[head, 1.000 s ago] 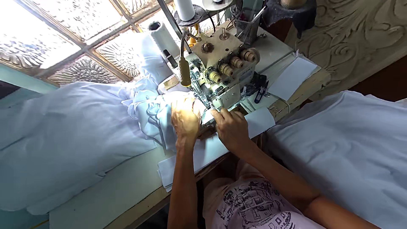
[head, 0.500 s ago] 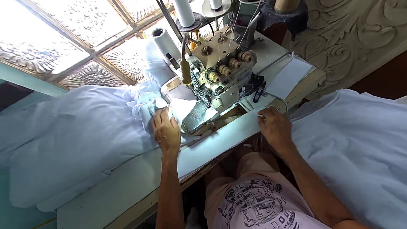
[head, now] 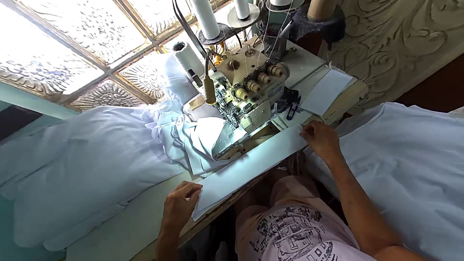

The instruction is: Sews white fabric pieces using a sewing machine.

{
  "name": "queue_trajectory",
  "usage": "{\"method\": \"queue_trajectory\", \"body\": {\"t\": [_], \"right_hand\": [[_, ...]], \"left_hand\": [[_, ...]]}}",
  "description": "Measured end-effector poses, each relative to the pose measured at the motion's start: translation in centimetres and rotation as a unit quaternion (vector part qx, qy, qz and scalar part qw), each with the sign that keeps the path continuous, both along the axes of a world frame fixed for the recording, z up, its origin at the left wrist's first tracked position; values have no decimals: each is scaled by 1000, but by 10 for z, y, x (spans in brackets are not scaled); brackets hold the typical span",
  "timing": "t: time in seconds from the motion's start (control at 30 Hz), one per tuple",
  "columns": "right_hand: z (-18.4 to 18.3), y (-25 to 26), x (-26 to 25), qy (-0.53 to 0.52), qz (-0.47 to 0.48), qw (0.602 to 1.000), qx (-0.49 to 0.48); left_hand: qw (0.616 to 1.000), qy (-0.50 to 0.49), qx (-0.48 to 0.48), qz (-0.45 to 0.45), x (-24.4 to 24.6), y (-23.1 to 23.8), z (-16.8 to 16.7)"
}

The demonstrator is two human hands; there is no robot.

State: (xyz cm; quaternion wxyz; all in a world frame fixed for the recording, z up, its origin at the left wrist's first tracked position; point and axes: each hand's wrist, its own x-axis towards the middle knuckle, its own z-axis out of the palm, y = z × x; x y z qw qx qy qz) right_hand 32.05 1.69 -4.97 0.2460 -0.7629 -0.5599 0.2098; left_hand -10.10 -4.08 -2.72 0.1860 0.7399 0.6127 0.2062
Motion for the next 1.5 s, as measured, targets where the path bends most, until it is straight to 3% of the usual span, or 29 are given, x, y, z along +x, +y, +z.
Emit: {"method": "queue_trajectory", "body": {"t": [0.3,0.5,0.83,1.13,1.23,1.33,1.43,1.5], "right_hand": [[1,5,1,-7,39,999,-26],[-2,7,9,45,25,999,-14],[4,17,17,60,58,995,-50],[23,8,70,-5,-184,977,111],[29,3,64,-4,-210,963,166],[34,1,54,94,-171,947,253],[55,-1,43,302,-127,896,298],[68,-4,35,356,-102,871,322]], "left_hand": [[999,20,-11,37,1,1,-13],[997,5,-33,69,-2,0,-9],[998,-16,-15,63,-4,0,-11],[994,-34,-38,100,-9,1,-11],[994,-38,-50,88,-10,2,-11],[995,-40,-46,78,-11,2,-13],[995,-57,5,77,-13,-3,-21],[992,-85,39,87,-15,-8,-29]]}}
